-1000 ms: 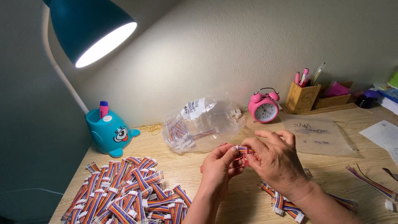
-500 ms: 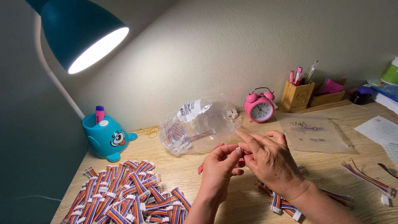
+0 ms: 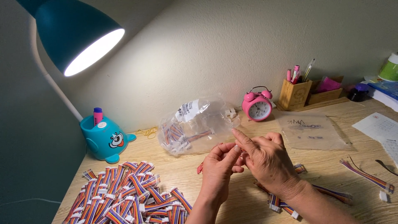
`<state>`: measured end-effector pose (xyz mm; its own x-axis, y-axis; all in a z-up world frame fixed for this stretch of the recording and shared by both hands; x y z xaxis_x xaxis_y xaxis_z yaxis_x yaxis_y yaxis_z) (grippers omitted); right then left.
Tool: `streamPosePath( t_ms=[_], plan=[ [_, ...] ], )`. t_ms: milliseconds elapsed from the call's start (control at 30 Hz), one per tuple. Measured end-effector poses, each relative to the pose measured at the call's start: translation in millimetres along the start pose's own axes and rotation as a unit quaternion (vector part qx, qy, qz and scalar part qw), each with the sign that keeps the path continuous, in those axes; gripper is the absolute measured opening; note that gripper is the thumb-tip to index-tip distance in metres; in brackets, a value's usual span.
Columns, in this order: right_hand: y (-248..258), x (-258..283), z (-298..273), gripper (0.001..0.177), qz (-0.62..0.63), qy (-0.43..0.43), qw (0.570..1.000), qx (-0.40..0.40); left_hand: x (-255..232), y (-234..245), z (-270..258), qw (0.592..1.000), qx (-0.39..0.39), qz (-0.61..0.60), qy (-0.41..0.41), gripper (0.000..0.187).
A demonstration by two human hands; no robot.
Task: Manually assembling electronic components by sliding small red sleeves onto the connectors of wire ribbons.
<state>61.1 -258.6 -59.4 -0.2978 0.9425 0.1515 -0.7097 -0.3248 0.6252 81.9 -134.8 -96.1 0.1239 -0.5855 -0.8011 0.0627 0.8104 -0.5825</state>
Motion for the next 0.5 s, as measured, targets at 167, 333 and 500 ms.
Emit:
streamPosePath(
  t_ms=[167, 333, 500],
  plan=[
    [8, 9, 2, 0.071, 0.047, 0.002, 0.999, 0.01, 13, 10, 7, 0.999, -0.001, 0.009, -0.036, 0.013],
    [13, 10, 8, 0.06, 0.041, -0.03, 0.998, 0.026, 20, 12, 9, 0.998, -0.046, -0.003, -0.054, 0.012],
    [22, 12, 13, 0.018, 0.054, -0.028, 0.998, 0.005, 19, 11, 8, 0.996, -0.041, -0.05, -0.056, 0.018]
  ],
)
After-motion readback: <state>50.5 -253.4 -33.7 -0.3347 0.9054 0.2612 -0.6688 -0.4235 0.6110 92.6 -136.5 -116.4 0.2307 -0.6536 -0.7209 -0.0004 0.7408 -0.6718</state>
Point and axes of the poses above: each hand's wrist, its own z-axis towards the middle knuckle, its own y-axis out of the back of the hand, x = y × z, the point moved 4 cm from there along z, towards the middle knuckle, and after that the axes turned 15 degrees about -y, right-handed, at the moved point
